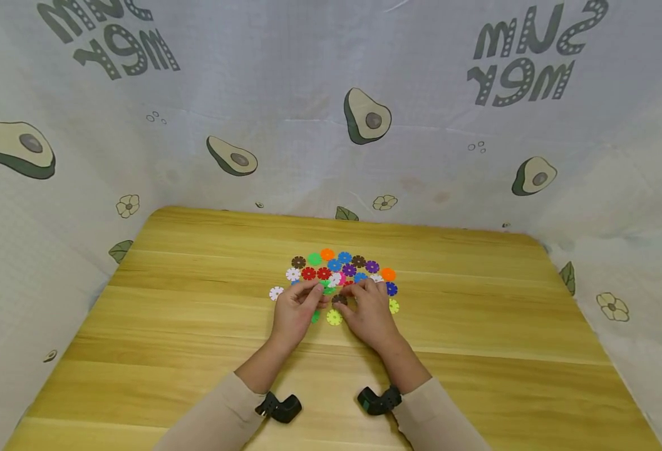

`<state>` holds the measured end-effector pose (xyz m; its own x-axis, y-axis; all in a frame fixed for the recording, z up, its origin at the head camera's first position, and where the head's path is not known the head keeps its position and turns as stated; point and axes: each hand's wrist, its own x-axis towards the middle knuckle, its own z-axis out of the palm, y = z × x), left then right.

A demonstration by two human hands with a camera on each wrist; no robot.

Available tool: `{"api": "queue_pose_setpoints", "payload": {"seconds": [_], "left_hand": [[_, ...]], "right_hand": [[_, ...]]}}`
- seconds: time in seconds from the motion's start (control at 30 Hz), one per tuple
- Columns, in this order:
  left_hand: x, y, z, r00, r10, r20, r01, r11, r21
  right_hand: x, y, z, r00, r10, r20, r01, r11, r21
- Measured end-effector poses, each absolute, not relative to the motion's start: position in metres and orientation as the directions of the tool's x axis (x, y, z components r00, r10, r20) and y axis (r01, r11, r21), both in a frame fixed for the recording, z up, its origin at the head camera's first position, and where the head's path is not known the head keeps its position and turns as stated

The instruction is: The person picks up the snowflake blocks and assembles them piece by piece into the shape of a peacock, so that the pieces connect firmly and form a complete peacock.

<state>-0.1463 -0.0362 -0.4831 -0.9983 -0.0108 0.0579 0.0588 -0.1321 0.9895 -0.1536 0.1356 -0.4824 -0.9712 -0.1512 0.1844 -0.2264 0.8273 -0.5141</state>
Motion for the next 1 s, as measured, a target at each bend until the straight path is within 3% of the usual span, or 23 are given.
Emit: {"api": "queue_pose_setpoints", "payload": {"seconds": [0.13, 0.33, 0.5, 0.67, 1.0], "left_hand": [[-0.1463, -0.0364, -0.4842, -1.0, -0.003, 0.027, 0.027, -0.163, 0.986], [-0.1486, -0.0369, -0.4878, -0.999, 0.03, -0.022, -0.029, -0.254, 0.967], [-0.1512, -0.0377, -0.4892, -0.998, 0.045, -0.045, -0.055, -0.266, 0.963], [-0.1534, -0.0385, -0.4876, -0.996, 0.05, -0.074, -0.085, -0.272, 0.958], [-0.1555, -0.0403, -0.4911, -0.995, 0.082, -0.064, -0.085, -0.281, 0.956]], "right_hand": [[-0.1536, 0.1354, -0.484, -0.965, -0.162, 0.207, -0.25, 0.802, -0.543], [-0.1554, 0.1353, -0.4867, -0.963, -0.102, 0.251, -0.251, 0.682, -0.687], [-0.1561, 0.135, -0.488, -0.942, 0.008, 0.334, -0.3, 0.422, -0.856], [-0.1548, 0.1338, -0.4895, -0.928, -0.057, 0.368, -0.372, 0.195, -0.908], [-0.1541, 0.1334, -0.4905, -0.931, -0.099, 0.352, -0.364, 0.169, -0.916]]}}
